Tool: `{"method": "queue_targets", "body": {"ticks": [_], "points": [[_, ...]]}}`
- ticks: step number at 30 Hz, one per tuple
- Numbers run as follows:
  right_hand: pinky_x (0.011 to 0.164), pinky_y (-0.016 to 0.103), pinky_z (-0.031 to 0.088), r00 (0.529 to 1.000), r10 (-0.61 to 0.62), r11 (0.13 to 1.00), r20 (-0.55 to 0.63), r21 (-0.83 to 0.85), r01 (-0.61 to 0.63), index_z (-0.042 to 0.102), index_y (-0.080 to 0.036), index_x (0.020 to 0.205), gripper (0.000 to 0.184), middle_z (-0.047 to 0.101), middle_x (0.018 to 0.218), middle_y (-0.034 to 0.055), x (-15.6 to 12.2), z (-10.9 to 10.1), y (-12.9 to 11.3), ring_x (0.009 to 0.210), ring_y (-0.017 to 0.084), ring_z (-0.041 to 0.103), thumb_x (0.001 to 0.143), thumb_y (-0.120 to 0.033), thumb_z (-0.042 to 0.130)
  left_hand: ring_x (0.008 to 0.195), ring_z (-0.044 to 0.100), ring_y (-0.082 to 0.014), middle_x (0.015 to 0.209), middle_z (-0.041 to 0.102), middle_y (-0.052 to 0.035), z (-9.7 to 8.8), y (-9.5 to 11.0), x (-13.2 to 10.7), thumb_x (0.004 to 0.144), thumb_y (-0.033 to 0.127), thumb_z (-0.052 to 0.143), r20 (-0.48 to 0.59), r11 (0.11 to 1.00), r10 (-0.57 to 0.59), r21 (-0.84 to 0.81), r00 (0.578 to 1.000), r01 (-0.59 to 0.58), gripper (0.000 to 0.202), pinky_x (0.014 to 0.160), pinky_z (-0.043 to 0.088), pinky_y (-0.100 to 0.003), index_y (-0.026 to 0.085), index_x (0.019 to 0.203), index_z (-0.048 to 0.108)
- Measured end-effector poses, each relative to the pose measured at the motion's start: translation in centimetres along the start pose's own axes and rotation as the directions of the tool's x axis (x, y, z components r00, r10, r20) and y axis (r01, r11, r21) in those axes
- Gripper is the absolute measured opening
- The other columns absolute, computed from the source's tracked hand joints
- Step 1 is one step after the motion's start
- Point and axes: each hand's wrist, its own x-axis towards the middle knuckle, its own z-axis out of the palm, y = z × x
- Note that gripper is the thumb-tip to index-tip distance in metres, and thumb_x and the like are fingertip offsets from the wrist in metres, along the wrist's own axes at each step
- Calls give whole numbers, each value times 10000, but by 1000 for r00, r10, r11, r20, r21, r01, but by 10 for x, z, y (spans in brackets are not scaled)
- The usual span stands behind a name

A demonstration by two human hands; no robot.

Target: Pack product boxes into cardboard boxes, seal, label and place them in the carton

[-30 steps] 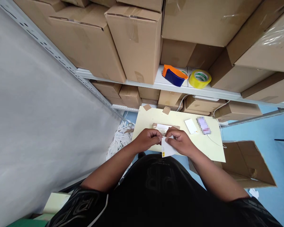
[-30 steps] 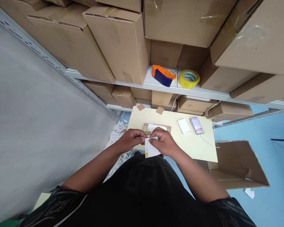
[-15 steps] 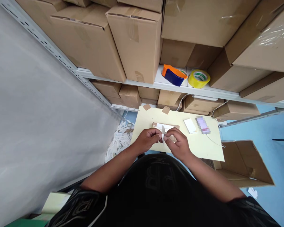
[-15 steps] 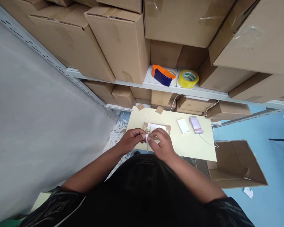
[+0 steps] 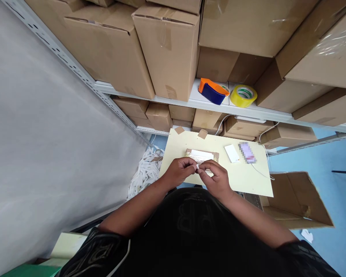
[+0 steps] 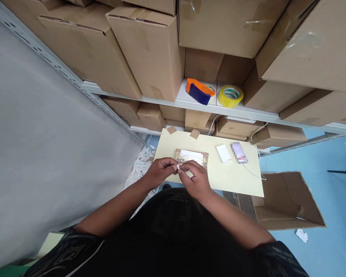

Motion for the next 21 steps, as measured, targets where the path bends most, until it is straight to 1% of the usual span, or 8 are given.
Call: {"method": "queue_targets", "body": {"ticks": [4, 8, 12, 14, 16, 18, 21], "points": [[745, 349, 561, 996, 85, 995, 3, 47, -85, 701, -247, 914, 44, 688, 860, 29, -1, 2, 0, 795, 186, 652, 925, -284, 681, 679, 606, -133, 714, 680, -3, 0, 0, -2, 830, 385, 700, 1, 1000, 1, -23, 1000, -1, 219, 687, 504, -263, 172, 780, 685], [748, 346, 561, 994, 110, 992, 1, 69, -109, 700, -245, 912, 60, 688, 854, 34, -1, 4, -2, 788, 185, 648, 930, -290, 665, 676, 619, -137, 712, 672, -1, -1, -3, -3, 837, 404, 694, 23, 1000, -2, -21, 1000, 3, 229, 692, 515, -269, 176, 822, 685], [759, 343, 548, 994, 108, 992, -3, 61, -107, 699, -242, 895, 52, 683, 844, 28, 0, 8, -3, 793, 183, 643, 916, -279, 669, 658, 578, -125, 685, 633, 16, 0, -5, -3, 816, 330, 658, -57, 999, 22, 50, 998, -20, 160, 658, 472, -246, 181, 758, 648], [744, 331, 538, 987, 159, 981, 3, 108, -158, 703, -235, 881, 56, 688, 844, 24, 0, 12, 0, 783, 178, 639, 899, -285, 685, 659, 557, -121, 679, 616, 24, 1, -6, -3, 802, 305, 643, -92, 995, 55, 90, 994, -47, 136, 655, 453, -241, 184, 738, 635], [706, 313, 526, 967, 253, 951, 21, 179, -253, 709, -228, 862, 82, 695, 826, 15, 2, 16, 3, 751, 171, 632, 878, -308, 702, 658, 546, -120, 673, 608, 29, 1, -8, -2, 795, 291, 630, -110, 990, 75, 125, 991, -62, 118, 659, 444, -242, 187, 740, 636], [659, 296, 507, 931, 362, 904, 39, 228, -361, 712, -221, 835, 111, 693, 784, 3, 4, 20, 8, 707, 166, 618, 861, -328, 700, 653, 542, -122, 667, 605, 33, 0, -11, -2, 791, 283, 620, -119, 988, 76, 146, 990, -58, 107, 653, 436, -242, 188, 745, 638], [608, 279, 464, 877, 478, 846, 55, 239, -476, 687, -214, 765, 135, 649, 691, -16, 8, 26, 15, 650, 160, 578, 840, -323, 663, 637, 526, -116, 659, 598, 38, -2, -16, -2, 767, 267, 621, -140, 985, 74, 167, 987, -50, 89, 630, 411, -234, 185, 735, 634]]}}
